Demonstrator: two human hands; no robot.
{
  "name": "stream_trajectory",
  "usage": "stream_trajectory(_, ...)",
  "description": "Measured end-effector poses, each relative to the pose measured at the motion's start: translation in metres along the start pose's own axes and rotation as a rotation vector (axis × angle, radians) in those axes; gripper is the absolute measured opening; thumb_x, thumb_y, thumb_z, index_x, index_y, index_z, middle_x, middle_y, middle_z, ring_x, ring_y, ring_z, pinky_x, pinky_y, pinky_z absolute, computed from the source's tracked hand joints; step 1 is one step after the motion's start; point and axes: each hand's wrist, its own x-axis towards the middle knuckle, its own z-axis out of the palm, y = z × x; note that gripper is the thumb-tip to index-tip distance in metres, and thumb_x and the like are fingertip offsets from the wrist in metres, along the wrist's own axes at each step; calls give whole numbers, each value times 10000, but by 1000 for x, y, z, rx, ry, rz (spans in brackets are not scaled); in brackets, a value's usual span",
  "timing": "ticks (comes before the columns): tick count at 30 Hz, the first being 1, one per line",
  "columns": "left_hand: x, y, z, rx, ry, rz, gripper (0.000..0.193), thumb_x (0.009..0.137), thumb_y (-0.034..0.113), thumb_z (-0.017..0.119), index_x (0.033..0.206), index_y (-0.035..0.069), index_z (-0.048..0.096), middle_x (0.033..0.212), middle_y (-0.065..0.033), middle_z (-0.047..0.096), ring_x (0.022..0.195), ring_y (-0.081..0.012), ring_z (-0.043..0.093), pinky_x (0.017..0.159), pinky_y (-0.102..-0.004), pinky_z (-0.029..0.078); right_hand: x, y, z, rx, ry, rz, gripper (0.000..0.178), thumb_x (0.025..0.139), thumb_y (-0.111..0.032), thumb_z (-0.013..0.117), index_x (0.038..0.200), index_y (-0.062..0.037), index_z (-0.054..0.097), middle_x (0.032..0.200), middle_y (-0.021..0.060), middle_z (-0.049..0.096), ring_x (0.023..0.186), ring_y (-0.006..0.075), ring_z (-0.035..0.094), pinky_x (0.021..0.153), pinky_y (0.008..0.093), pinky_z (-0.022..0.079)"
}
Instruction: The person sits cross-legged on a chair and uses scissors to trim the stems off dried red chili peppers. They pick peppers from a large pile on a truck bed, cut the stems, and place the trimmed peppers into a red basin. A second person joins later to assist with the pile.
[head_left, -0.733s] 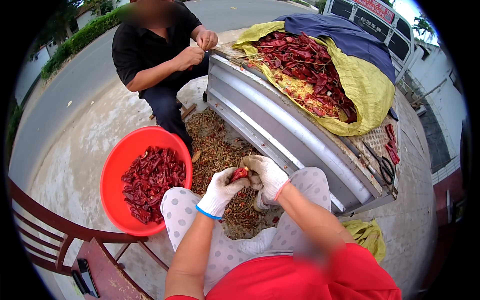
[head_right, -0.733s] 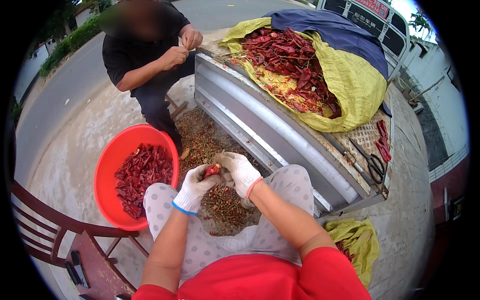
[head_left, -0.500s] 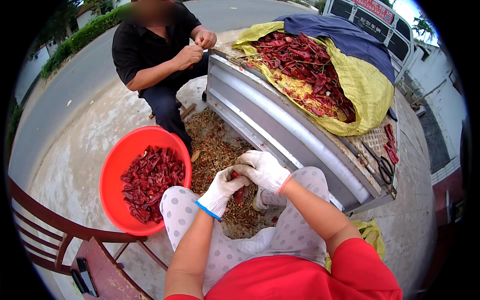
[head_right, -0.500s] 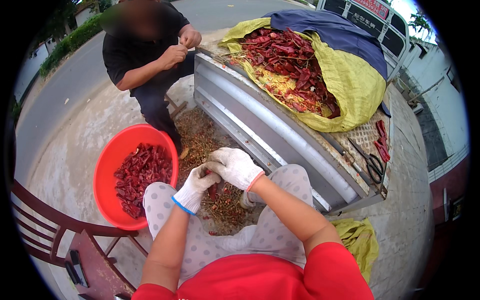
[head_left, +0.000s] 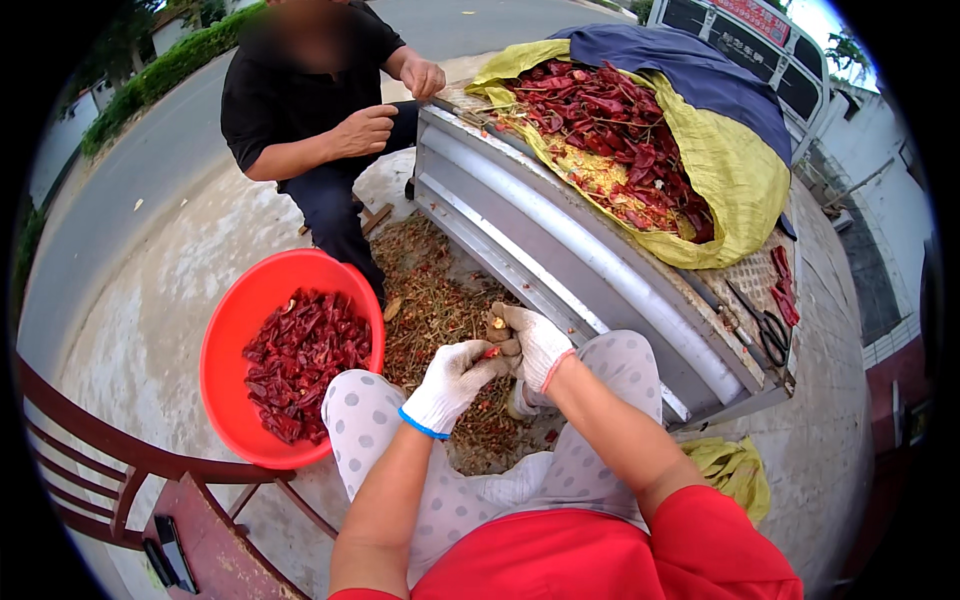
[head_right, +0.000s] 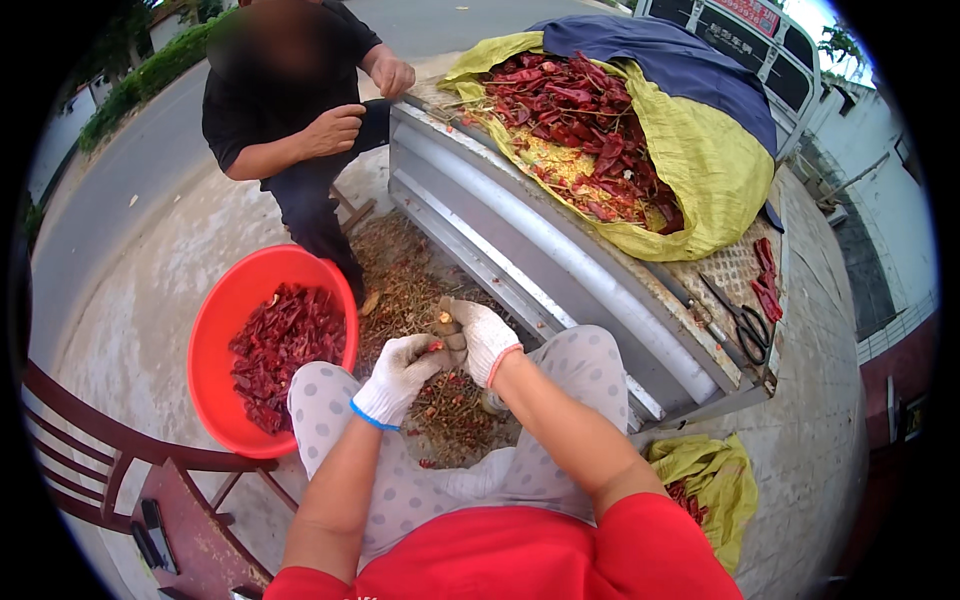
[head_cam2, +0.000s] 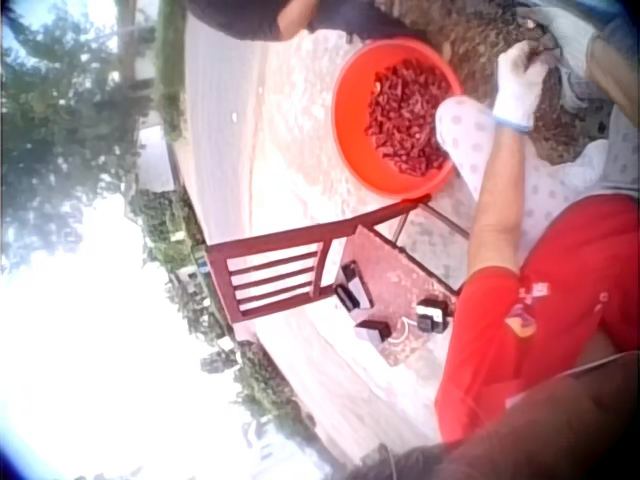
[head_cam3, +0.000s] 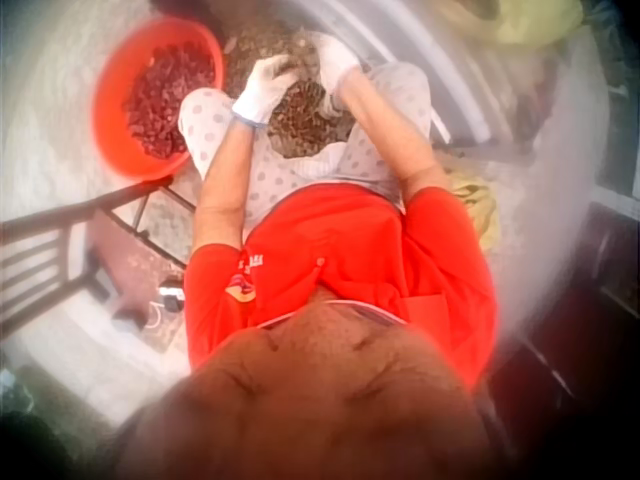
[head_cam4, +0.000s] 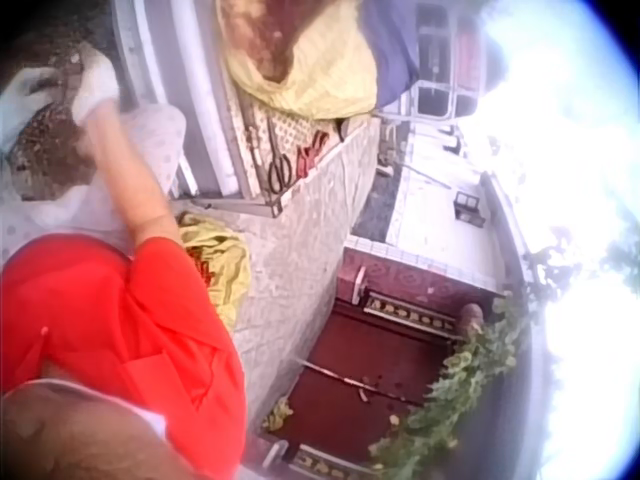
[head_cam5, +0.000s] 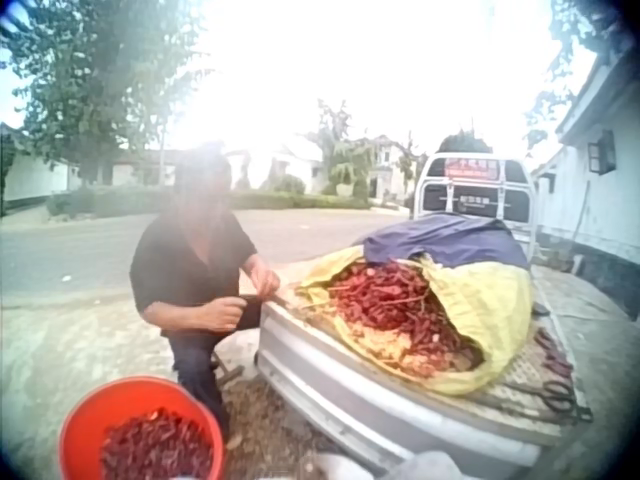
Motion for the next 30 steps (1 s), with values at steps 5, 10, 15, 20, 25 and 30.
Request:
stream_trajectory(5,5,3,-4,-500,160,-186,66,866,71,617,884,11,638,671,-19,579,512,-110,533,505,-256,464,12,-24,-13,-728,123,-321,311,887,-257,624,1088,-19,619,889,122,659,741,260,621,680,357,490)
stream_trajectory(10,13,-20,-29,-910,304,-40,12,862,35,600,863,26,607,557,-14,486,437,-130,426,432,-301,383,-16,-79,-13,-1465,-15,-533,464,879,-316,612,1263,-58,583,1180,251,637,1121,381,606,954,424,471)
stream_trajectory(15,13,-25,-37,-888,346,4,99,796,-2,597,875,39,556,570,-53,498,438,-157,454,460,-342,495,28,-192,-97,-1612,630,-837,285,910,-237,544,1120,-84,661,1084,212,664,1034,380,629,894,459,497)
stream_trajectory(20,16,-22,-23,-831,332,-70,161,736,-39,621,876,21,570,663,-82,569,500,-180,528,490,-369,540,49,-241,-164,-1936,755,-510,330,881,-179,570,1192,-80,619,1222,207,607,1128,387,596,945,455,497)
stream_trajectory(25,14,-29,-28,-878,230,-92,97,771,51,642,827,49,563,660,-60,564,549,-174,532,513,-359,529,47,-257,-173,-1911,680,-523,285,856,-181,617,1104,-49,663,1098,206,669,1064,378,635,914,432,506)
stream_trajectory(30,11,-22,-27,-919,232,-172,116,789,107,666,827,63,566,700,-59,586,588,-178,555,530,-359,532,21,-270,-172,-1003,687,-760,362,846,-143,678,1183,-13,656,1075,118,698,899,268,666,802,349,515)
